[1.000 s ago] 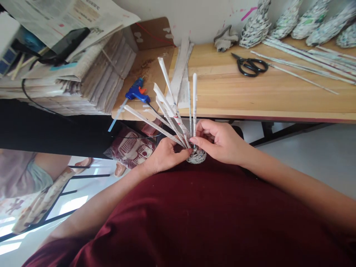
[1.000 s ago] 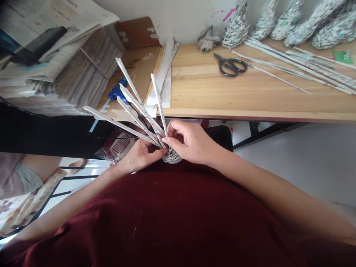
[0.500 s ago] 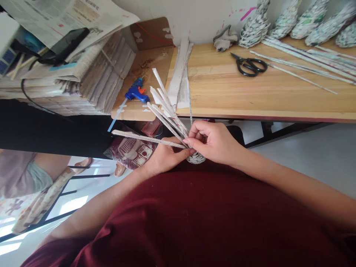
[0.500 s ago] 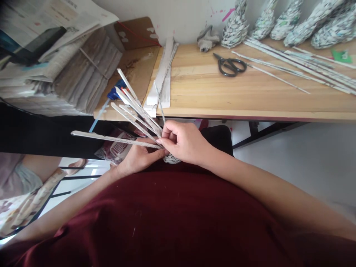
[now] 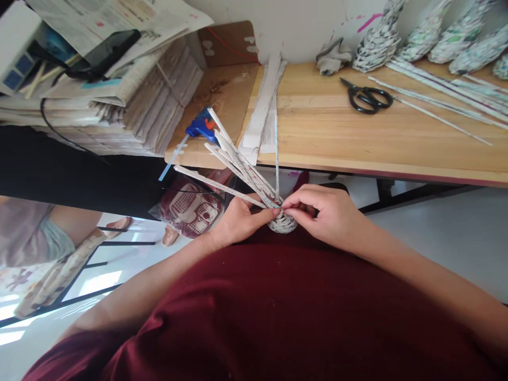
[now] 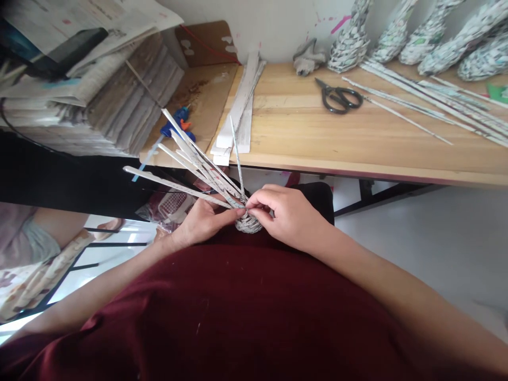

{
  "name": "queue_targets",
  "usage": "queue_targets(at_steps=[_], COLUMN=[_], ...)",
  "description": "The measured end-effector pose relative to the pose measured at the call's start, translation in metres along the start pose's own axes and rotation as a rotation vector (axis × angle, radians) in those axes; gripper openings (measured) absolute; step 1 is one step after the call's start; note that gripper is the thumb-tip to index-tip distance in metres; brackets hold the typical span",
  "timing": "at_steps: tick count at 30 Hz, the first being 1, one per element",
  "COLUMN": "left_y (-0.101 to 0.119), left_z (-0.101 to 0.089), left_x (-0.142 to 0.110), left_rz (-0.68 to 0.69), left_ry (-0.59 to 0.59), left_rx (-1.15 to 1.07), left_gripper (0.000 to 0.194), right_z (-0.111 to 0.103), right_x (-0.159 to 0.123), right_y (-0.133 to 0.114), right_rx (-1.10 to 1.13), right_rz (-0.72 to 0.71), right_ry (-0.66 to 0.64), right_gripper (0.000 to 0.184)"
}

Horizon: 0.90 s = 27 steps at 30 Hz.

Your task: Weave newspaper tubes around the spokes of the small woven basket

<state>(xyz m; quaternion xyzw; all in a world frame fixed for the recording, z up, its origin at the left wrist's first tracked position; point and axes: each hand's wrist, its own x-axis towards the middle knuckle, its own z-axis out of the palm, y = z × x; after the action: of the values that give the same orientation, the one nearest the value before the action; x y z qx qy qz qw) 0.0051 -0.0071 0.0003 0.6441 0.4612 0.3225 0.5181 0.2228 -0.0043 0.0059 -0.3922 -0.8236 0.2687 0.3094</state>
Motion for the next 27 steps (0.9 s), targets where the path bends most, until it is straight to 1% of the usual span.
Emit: queue_targets(at_steps=[4,7,9,11,15,20,24,27], left_y=[0.002,0.004,0.005,0.004,0.001,-0.002,-0.006,-0.008], left_z=[-0.001,-0.001,-0.002,-0.002,-0.004,-0.006,-0.007,-0.007], left_x=[0.001,0.001,0.002,0.001,0.0,0.0,0.002,0.002], left_rz=[-0.002,-0.006,-0.006,-0.001,0.018,0.033,0.084,0.073], left_ry=[-0.031,-0.039,-0.041,-0.043,-0.049,-0.05,-0.031,-0.001], left_rx=[-0.015,-0.016,-0.021,-0.033,-0.042,-0.006,0.059,0.083], left_gripper=[0.013,0.011,0.01,0.011,0.013,0.013,0.014,0.015], right_z=[0.0,0.0,0.001,0.002,0.005,0.007,0.01,0.012], right_x=[0.001,0.002,0.003,0.004,0.004,0.004,0.006,0.008], right_y=[0.002,0.003,0.002,0.001,0.0,-0.002,-0.001,0.002], right_rx=[-0.105,-0.21,-0.239,-0.212,-0.105,0.006,0.041,0.072], right_rz=[-0.176,-0.249,-0.262,-0.228,-0.11,0.021,0.059,0.056], right_ry=[-0.05,-0.07,-0.077,-0.086,-0.089,-0.107,-0.08,-0.073], right_gripper=[0.019,0.024,0.023,0.019,0.01,0.008,0.008,0.007])
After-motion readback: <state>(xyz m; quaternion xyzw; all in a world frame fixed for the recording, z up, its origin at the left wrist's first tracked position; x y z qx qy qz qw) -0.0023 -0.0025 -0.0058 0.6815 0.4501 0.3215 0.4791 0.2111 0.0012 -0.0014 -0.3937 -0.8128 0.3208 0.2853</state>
